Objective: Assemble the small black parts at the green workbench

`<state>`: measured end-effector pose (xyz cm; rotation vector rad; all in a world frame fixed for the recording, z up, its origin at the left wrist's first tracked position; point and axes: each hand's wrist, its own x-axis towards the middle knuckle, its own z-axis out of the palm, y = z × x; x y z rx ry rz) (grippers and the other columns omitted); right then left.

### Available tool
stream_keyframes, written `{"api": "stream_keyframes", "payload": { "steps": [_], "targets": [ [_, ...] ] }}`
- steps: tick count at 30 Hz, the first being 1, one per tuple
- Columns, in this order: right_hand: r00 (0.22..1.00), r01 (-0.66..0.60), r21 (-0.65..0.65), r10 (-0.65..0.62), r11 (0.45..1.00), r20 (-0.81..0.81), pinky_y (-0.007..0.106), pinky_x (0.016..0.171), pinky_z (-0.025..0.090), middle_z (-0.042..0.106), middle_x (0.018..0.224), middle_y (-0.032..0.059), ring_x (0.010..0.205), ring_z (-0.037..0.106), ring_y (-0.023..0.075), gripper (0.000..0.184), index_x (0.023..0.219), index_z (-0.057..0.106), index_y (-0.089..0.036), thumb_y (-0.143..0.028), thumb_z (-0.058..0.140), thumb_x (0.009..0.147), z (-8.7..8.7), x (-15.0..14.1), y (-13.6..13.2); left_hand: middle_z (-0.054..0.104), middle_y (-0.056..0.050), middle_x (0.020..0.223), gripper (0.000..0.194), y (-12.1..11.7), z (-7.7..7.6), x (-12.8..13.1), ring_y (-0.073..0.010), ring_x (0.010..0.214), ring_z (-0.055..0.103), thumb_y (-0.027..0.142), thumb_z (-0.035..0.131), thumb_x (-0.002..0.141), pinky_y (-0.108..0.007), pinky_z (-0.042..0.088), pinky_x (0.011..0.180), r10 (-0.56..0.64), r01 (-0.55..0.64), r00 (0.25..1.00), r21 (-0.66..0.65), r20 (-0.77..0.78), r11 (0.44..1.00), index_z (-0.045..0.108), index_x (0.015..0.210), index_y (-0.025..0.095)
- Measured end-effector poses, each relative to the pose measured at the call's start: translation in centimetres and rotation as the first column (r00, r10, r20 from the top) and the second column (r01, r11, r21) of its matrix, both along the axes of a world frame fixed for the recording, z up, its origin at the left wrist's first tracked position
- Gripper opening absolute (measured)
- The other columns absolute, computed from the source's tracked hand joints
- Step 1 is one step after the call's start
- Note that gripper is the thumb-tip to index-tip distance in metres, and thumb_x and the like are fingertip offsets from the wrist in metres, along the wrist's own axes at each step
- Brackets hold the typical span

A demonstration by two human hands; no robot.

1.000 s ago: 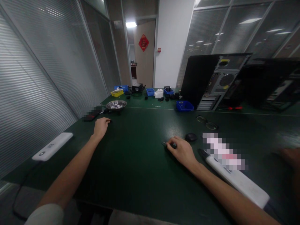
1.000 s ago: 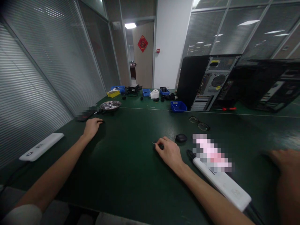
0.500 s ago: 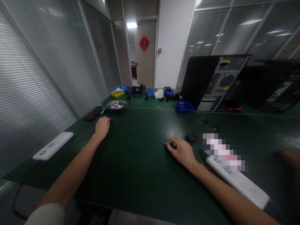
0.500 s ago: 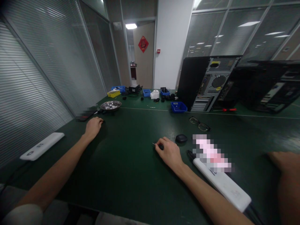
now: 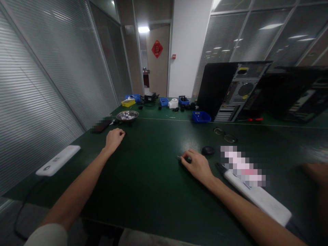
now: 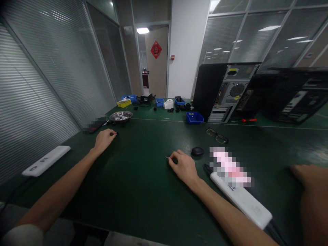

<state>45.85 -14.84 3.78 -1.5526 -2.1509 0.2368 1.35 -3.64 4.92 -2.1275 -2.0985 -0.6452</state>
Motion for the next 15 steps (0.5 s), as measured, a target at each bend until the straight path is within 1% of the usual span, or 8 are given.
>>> {"api": "stream_keyframes", "payload": {
  "steps": [2,4,6,8,9,10,11,15],
  "targets": [
    [1.000,0.000,-0.004,0.000,1.000,0.002,0.027,0.068,0.041,0.068,0.095,0.0009,0.079,0.063,0.0164,0.019,0.089,0.069,-0.025,-0.037,0.055,0.095,0.0,0.0,0.0,0.070,-0.008,0.106,0.022,-1.0,0.9,3.3,-0.0237,0.093,0.064,0.031,0.057,0.092,-0.034,0.050,0.080,-0.158,0.159,0.981,-0.005,0.113,0.987,0.074,0.102,0.020],
    [1.000,0.004,-0.005,-0.004,1.000,0.004,0.027,0.068,0.040,0.068,0.095,0.0008,0.080,0.063,0.0163,0.019,0.089,0.069,-0.025,-0.037,0.056,0.095,0.1,-0.1,0.0,0.070,-0.006,0.107,0.022,-2.7,1.3,7.8,-0.0197,0.089,0.064,0.032,0.058,0.094,-0.031,0.050,0.076,-0.369,0.378,0.898,0.013,0.239,0.926,0.074,0.104,0.021],
    [1.000,0.001,-0.004,-0.001,1.000,0.002,0.027,0.068,0.040,0.068,0.095,0.0007,0.080,0.063,0.0161,0.019,0.089,0.069,-0.025,-0.037,0.056,0.095,0.1,-0.1,0.0,0.069,-0.005,0.108,0.019,-4.9,1.1,12.5,-0.0157,0.085,0.063,0.031,0.059,0.095,-0.028,0.050,0.073,-0.560,0.589,0.755,0.024,0.341,0.808,0.073,0.103,0.020],
    [1.000,-0.012,-0.005,0.012,1.000,-0.006,0.027,0.069,0.040,0.068,0.096,0.0007,0.081,0.063,0.0159,0.019,0.089,0.069,-0.025,-0.037,0.055,0.095,0.1,-0.1,0.0,0.068,-0.005,0.110,0.018,-7.1,0.5,16.4,-0.0133,0.082,0.061,0.032,0.061,0.095,-0.027,0.049,0.072,-0.684,0.753,0.601,-0.007,0.414,0.658,0.072,0.101,0.019],
    [1.000,-0.020,-0.007,0.020,1.000,-0.013,0.027,0.069,0.040,0.068,0.096,0.0006,0.080,0.063,0.0158,0.019,0.089,0.069,-0.025,-0.036,0.056,0.095,0.1,-0.1,0.0,0.068,-0.006,0.110,0.018,-8.1,0.1,17.8,-0.0124,0.080,0.060,0.032,0.061,0.095,-0.026,0.049,0.072,-0.714,0.799,0.547,-0.018,0.437,0.601,0.072,0.101,0.019],
    [0.999,-0.030,-0.007,0.030,1.000,-0.023,0.027,0.070,0.041,0.067,0.095,0.0006,0.080,0.063,0.0158,0.019,0.089,0.069,-0.025,-0.036,0.056,0.095,0.1,-0.2,-0.1,0.067,-0.006,0.111,0.018,-8.8,-0.2,18.8,-0.0118,0.078,0.060,0.032,0.062,0.095,-0.026,0.048,0.071,-0.731,0.826,0.513,-0.028,0.450,0.563,0.072,0.101,0.018],
    [0.998,-0.042,-0.006,0.042,0.999,-0.036,0.027,0.071,0.041,0.067,0.095,0.0007,0.080,0.062,0.0158,0.018,0.088,0.069,-0.025,-0.036,0.056,0.095,0.2,-0.2,-0.1,0.067,-0.006,0.111,0.018,-9.2,-0.4,19.3,-0.0116,0.077,0.059,0.031,0.062,0.095,-0.026,0.048,0.071,-0.739,0.839,0.496,-0.032,0.455,0.543,0.071,0.100,0.018],
    [0.986,-0.132,-0.001,0.131,0.991,-0.100,0.027,0.072,0.043,0.067,0.092,0.0016,0.079,0.061,0.0155,0.019,0.087,0.068,-0.023,-0.035,0.055,0.095,0.5,-0.6,-0.5,0.066,-0.006,0.107,0.017,-9.4,-0.5,19.2,-0.0141,0.086,0.060,0.031,0.060,0.097,-0.027,0.048,0.076,-0.738,0.841,0.491,-0.029,0.464,0.541,0.070,0.100,0.018]
  ]
}}
